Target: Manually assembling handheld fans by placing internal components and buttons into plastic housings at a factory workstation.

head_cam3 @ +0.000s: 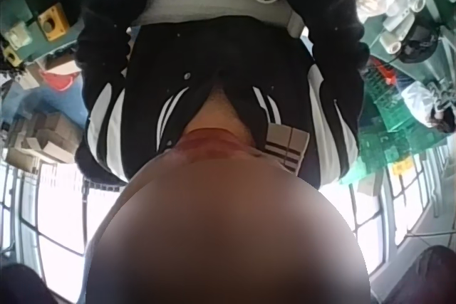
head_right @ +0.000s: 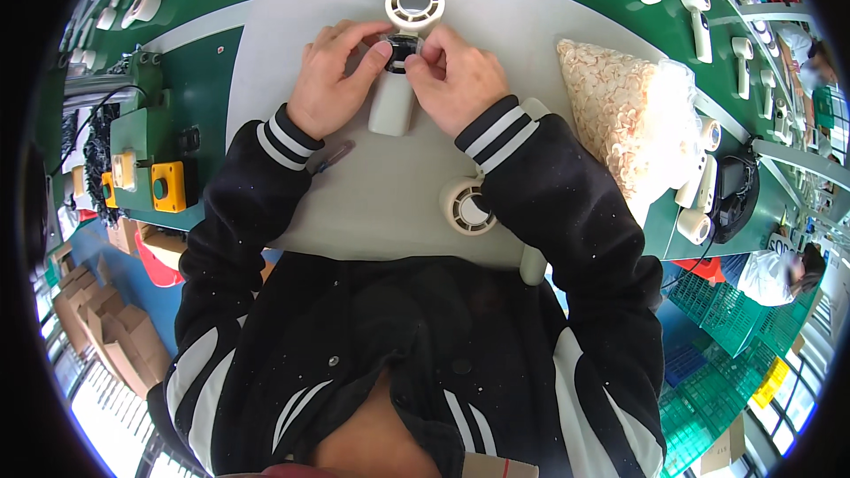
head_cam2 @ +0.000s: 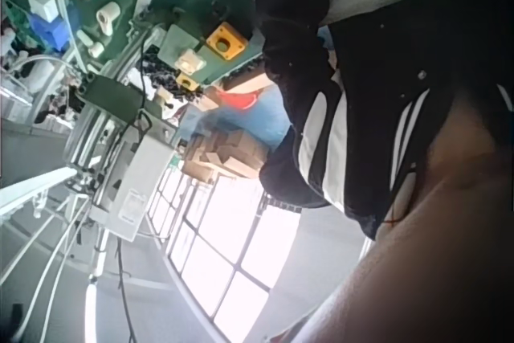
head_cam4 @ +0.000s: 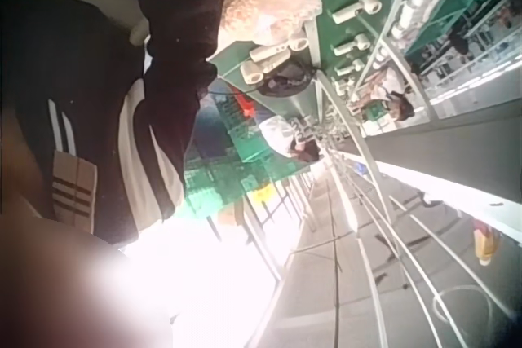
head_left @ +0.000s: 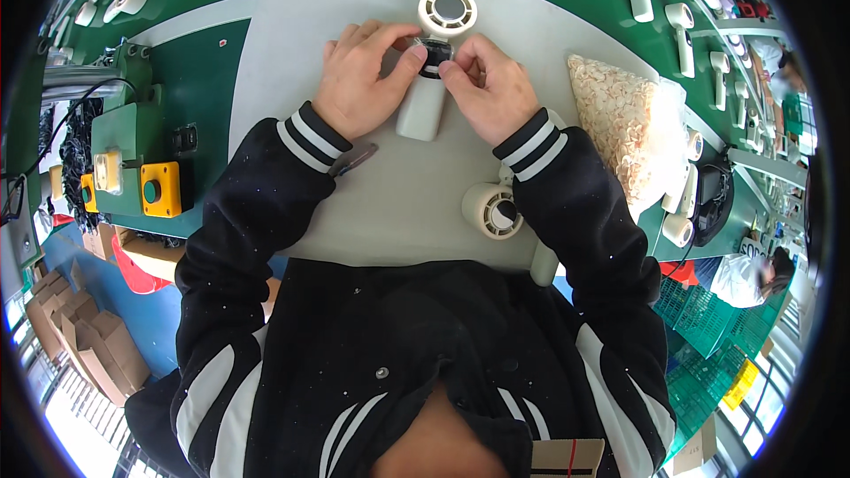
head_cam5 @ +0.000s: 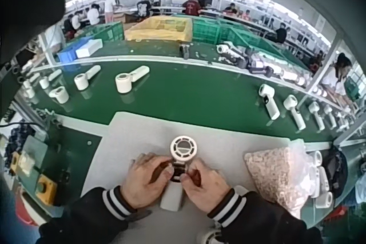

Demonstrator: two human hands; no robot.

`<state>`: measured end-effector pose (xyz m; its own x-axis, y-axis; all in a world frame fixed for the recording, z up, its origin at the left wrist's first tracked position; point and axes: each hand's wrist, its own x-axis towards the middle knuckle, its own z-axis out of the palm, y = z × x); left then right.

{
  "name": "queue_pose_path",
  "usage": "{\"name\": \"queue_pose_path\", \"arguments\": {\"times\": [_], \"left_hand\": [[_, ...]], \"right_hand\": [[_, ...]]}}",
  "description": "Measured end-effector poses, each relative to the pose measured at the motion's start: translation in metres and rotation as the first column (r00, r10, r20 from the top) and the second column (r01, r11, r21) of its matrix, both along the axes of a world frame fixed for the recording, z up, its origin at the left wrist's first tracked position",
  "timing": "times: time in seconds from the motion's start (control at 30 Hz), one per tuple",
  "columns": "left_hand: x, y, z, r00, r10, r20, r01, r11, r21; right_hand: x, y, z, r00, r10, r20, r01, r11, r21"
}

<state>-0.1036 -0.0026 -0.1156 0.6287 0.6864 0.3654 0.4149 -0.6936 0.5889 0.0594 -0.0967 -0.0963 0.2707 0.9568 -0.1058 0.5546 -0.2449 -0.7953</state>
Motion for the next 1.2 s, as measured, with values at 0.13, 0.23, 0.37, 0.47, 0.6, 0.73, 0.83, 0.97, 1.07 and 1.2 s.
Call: {"name": "queue_pose_path", "arguments": {"times": [0.13, 0.23, 0.37, 0.47, 0.6, 0.73, 0.83, 0.97, 1.07, 1.2], "left_hand": [[-0.001, 0.004, -0.003, 0.995, -0.044, 0.088, 0.049, 0.997, -0.053], [-0.004, 0.005, -0.001, 0.989, -0.055, 0.139, 0.064, 0.996, -0.064], [0.002, 0.001, 0.004, 0.958, -0.074, 0.277, 0.133, 0.971, -0.198], [0.002, -0.003, 0.009, 0.934, -0.092, 0.345, 0.178, 0.958, -0.226], [0.001, -0.012, 0.012, 0.872, -0.161, 0.462, 0.303, 0.919, -0.252], [-0.003, -0.008, 0.019, 0.865, -0.170, 0.472, 0.304, 0.926, -0.224], [-0.006, -0.008, 0.030, 0.858, -0.180, 0.481, 0.306, 0.931, -0.198], [-0.004, -0.006, 0.058, 0.848, -0.164, 0.503, 0.291, 0.939, -0.185], [0.009, -0.003, 0.076, 0.833, -0.208, 0.513, 0.342, 0.922, -0.183], [0.038, 0.004, 0.100, 0.767, -0.373, 0.522, 0.518, 0.840, -0.162]], "right_hand": [[-0.006, 0.002, -0.004, 0.997, 0.025, -0.072, -0.027, 0.999, -0.033], [-0.010, 0.006, -0.006, 0.990, 0.065, -0.125, -0.070, 0.997, -0.034], [-0.006, 0.009, -0.010, 0.949, 0.137, -0.282, -0.075, 0.972, 0.222], [-0.008, 0.008, -0.002, 0.932, 0.174, -0.319, -0.070, 0.948, 0.311], [-0.011, 0.002, 0.012, 0.922, 0.173, -0.348, -0.030, 0.925, 0.379], [-0.012, 0.006, 0.016, 0.909, 0.207, -0.363, -0.033, 0.902, 0.430], [-0.013, 0.006, 0.020, 0.901, 0.232, -0.367, -0.037, 0.883, 0.468], [-0.014, 0.005, 0.028, 0.890, 0.193, -0.413, 0.056, 0.852, 0.520], [-0.002, -0.002, 0.035, 0.885, 0.176, -0.431, 0.105, 0.827, 0.553], [0.024, -0.015, 0.046, 0.875, 0.187, -0.446, 0.173, 0.740, 0.650]]}}
